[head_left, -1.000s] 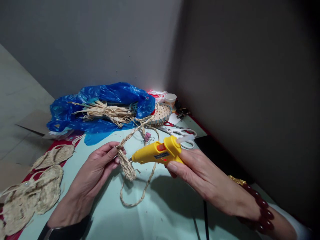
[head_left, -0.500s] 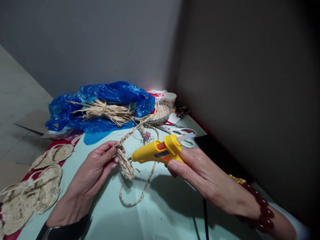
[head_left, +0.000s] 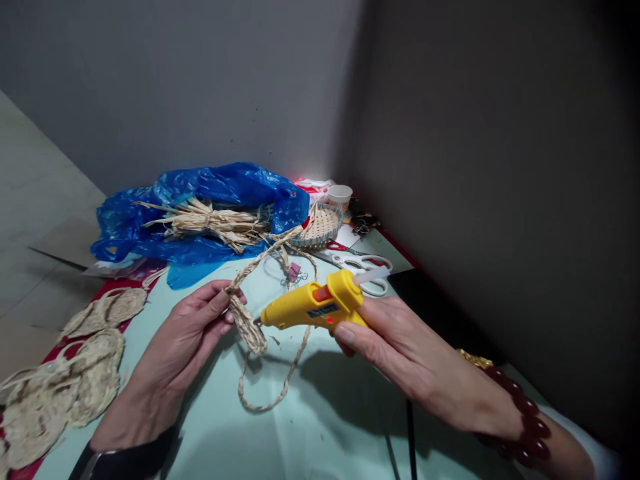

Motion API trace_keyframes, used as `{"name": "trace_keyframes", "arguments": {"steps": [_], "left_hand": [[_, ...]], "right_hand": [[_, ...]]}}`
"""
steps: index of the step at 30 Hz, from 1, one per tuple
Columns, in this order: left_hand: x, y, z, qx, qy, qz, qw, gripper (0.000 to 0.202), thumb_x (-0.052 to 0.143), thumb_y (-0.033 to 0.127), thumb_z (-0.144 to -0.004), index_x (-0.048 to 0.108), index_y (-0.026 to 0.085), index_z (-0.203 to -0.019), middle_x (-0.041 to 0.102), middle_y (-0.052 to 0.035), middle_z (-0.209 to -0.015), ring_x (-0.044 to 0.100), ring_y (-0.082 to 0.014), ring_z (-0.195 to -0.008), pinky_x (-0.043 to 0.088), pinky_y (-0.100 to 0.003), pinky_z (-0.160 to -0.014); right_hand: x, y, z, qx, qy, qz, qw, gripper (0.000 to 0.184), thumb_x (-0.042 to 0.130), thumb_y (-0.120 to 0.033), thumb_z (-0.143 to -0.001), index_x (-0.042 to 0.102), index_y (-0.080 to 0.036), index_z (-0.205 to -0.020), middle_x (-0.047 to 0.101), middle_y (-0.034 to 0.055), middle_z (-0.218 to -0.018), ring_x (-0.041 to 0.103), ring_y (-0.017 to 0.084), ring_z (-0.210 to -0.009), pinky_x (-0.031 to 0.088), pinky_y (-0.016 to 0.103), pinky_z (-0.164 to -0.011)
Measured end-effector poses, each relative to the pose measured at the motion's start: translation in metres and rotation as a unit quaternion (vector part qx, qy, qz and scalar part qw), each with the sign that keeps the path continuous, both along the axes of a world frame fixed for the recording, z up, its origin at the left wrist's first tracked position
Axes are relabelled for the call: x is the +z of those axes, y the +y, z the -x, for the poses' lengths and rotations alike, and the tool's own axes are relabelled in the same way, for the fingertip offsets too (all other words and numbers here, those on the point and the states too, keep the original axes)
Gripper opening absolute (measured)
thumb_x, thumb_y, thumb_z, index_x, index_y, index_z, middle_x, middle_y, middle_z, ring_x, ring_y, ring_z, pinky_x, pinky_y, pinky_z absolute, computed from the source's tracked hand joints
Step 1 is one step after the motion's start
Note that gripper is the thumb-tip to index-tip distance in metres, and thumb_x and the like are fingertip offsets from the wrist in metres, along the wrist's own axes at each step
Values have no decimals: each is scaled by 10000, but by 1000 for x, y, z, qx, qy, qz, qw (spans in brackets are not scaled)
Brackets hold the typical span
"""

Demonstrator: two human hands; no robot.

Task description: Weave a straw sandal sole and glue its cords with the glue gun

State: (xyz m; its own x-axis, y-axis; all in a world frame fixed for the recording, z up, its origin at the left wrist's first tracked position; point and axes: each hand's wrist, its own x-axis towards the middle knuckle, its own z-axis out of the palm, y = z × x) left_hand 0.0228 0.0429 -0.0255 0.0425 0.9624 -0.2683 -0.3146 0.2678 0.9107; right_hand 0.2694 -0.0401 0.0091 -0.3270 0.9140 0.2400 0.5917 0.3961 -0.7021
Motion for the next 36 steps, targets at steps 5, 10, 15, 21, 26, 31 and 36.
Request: {"name": "trace_keyframes", "arguments": {"steps": [5,10,15,21,26,31,36], "left_hand": [[2,0,0,7,-1,2,1000,123,721,17,-741,738,135,-708,679,-19,-659,581,-75,-498,561,-144,-515],[2,-1,2,14,2,10,1000,153,699,1,-755,722,134,-684,671,-25,-654,586,-76,-489,556,-142,-510],[0,1,2,17,7,6,1000,135,701,20,-766,726,144,-718,676,-22,-685,602,-84,-509,566,-149,-522],[-5,3,5,13,9,-8,1000,110,740,29,-730,727,137,-742,635,9,-667,554,-58,-484,542,-126,-507],[-9,4,9,2,24,-34,999,174,847,154,-664,738,134,-797,617,22,-648,536,-60,-497,502,-113,-482],[-8,-1,6,-4,46,-56,997,338,921,275,-557,757,123,-810,616,15,-612,506,-63,-488,437,-112,-437],[-7,-6,3,-5,76,-76,994,402,934,378,-504,781,127,-779,590,16,-540,462,-66,-471,385,-124,-419]], "right_hand": [[1,-1,0,1,6,-2,1000,350,400,-343,-1053,496,-218,-740,503,-48,-668,470,132,-610,375,263,-601],[1,-1,1,4,19,14,1000,332,404,-351,-1049,509,-219,-763,527,-42,-693,486,137,-643,380,265,-623],[-1,0,-2,-6,59,75,995,392,424,-393,-1037,508,-207,-702,491,-44,-662,453,124,-623,354,263,-607],[-25,9,-19,1,276,260,925,555,348,-581,-994,642,-148,-810,401,-53,-602,327,97,-487,267,234,-443],[-50,9,-40,-58,266,279,921,655,235,-605,-985,641,-112,-839,442,-45,-533,289,81,-404,198,225,-394],[-60,1,-49,-113,146,250,950,563,255,-567,-979,602,-141,-854,619,35,-676,483,114,-457,360,228,-435],[-50,-3,-53,-224,-47,112,967,405,439,-470,-959,539,-202,-672,555,11,-602,563,191,-561,417,290,-549]]}}
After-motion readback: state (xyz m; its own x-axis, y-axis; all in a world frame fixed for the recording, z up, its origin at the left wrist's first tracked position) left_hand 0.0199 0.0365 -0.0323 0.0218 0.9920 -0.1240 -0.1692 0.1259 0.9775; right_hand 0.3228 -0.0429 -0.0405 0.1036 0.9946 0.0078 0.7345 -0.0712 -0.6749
